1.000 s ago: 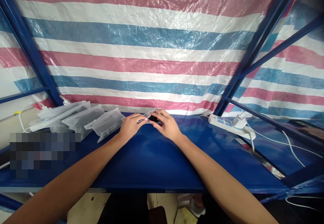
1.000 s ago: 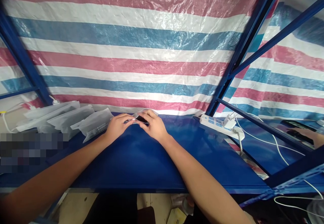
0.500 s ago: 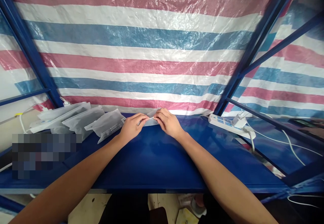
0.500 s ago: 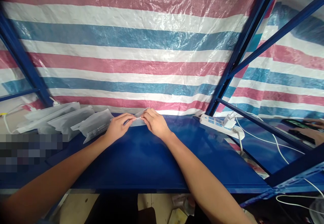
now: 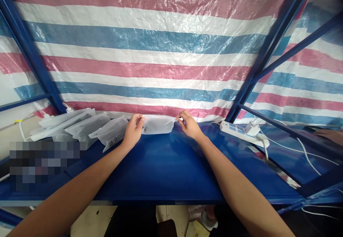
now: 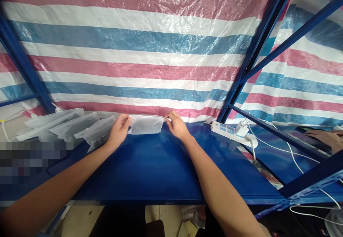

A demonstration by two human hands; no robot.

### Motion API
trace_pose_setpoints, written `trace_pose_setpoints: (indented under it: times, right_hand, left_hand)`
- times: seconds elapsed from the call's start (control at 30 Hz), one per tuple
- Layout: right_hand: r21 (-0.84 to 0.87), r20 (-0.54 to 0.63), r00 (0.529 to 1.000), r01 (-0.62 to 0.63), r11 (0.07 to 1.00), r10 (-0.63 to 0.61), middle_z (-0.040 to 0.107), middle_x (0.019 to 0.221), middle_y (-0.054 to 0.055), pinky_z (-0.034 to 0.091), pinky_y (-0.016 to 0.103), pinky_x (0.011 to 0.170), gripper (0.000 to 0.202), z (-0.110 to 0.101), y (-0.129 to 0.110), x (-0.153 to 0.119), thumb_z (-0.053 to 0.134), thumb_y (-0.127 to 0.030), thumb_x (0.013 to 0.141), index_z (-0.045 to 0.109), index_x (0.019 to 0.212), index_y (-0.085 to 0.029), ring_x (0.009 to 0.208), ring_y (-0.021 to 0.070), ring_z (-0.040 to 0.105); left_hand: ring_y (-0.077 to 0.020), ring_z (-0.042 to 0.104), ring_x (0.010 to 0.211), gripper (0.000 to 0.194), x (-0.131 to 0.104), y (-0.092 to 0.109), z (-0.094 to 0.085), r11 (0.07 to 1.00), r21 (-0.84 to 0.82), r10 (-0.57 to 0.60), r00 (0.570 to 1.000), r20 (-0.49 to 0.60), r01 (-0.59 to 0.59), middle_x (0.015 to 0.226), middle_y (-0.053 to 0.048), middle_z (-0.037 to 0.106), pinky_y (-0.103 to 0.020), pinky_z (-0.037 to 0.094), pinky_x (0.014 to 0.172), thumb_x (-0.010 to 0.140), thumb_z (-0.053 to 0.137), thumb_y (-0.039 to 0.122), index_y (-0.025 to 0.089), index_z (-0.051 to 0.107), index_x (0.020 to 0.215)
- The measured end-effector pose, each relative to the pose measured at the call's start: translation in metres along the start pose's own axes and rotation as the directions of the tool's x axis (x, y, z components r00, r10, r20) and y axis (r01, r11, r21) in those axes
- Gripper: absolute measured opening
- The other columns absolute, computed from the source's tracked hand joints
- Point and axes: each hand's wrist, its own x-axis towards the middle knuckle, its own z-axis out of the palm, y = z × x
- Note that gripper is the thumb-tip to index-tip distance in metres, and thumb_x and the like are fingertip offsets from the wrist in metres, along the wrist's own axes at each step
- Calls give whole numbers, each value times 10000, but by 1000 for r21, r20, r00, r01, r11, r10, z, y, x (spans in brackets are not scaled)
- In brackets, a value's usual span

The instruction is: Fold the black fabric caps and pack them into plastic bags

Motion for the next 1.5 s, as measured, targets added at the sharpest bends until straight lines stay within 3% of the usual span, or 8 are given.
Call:
trace_pose_setpoints:
  times: [0.3, 0.63, 0.73, 0.83, 1.03, 1.17, 1.33, 1.5]
  right_hand:
    - [400, 38, 936, -335, 853, 350, 671, 1305, 137, 667, 401, 763, 593, 37, -4, -7, 653, -555, 1031, 518, 1498, -215, 974, 246, 733]
    - [522, 146, 877, -462, 717, 458, 634, 1375, 132, 717, 422, 756, 778, 61, 1, -11, 733, -556, 945, 442, 1602, -258, 987, 225, 735]
    - [419, 182, 910, -414, 808, 372, 658, 1363, 132, 711, 451, 840, 661, 64, -17, -15, 711, -498, 998, 521, 1582, -252, 1036, 239, 748]
    - [309, 191, 979, -123, 943, 65, 594, 1544, 144, 624, 495, 1095, 551, 69, -58, -17, 692, -419, 1062, 579, 1587, -299, 1336, 283, 679]
    - [226, 300, 883, 302, 926, -361, 399, 1782, 114, 345, 558, 1354, 591, 97, -133, -16, 609, -415, 1130, 468, 1693, -302, 1650, 307, 387]
    - [200, 354, 847, 347, 916, -397, 343, 1813, 95, 373, 549, 1338, 632, 115, -136, -9, 621, -389, 1124, 419, 1719, -320, 1664, 329, 361]
    - [225, 441, 835, 252, 941, -330, 248, 1847, 93, 623, 411, 1045, 682, 118, -131, 1, 629, -381, 1109, 361, 1737, -384, 1269, 275, 733]
    - [264, 416, 868, 170, 949, -271, 439, 1748, 74, 591, 425, 1107, 669, 115, -136, 16, 611, -408, 1114, 356, 1731, -368, 1434, 293, 620]
  left_hand:
    - [-246, 751, 1034, 337, 2, 12, -4, 994, 37, 90, 962, 259, -103, 1113, -72, 793, -309, 577, 803, 1043, 655, 539, 239, 809, 1044]
    - [-258, 728, 904, 343, 8, 28, -51, 894, 408, 154, 983, 104, -184, 991, -73, 773, -369, 555, 840, 1069, 530, 454, 224, 730, 913]
    - [-269, 716, 896, 347, 4, 29, -82, 807, 570, 153, 987, 50, -154, 1005, -78, 755, -389, 553, 869, 1055, 510, 469, 225, 705, 905]
    - [-281, 711, 917, 349, -2, 23, -111, 742, 661, 102, 993, 55, -113, 1007, -78, 742, -406, 560, 906, 1042, 487, 490, 239, 681, 898]
    - [-332, 684, 1204, 383, -18, 0, -147, 775, 605, 67, 976, 208, -182, 1230, -102, 762, -450, 547, 1063, 996, 522, 563, 257, 696, 846]
    - [-300, 725, 1081, 469, -29, -2, -151, 795, 602, -56, 978, 202, -79, 1339, -105, 732, -397, 586, 861, 1036, 465, 604, 242, 720, 883]
    - [-307, 713, 1169, 466, -28, 0, -157, 781, 615, -13, 982, 187, -107, 1322, -100, 744, -400, 588, 951, 1077, 389, 550, 244, 733, 1003]
    - [-413, 665, 1277, 500, -14, -14, -178, 547, 837, -116, 988, 104, -24, 1318, -209, 727, -571, 510, 1121, 1089, 379, 499, 154, 702, 1252]
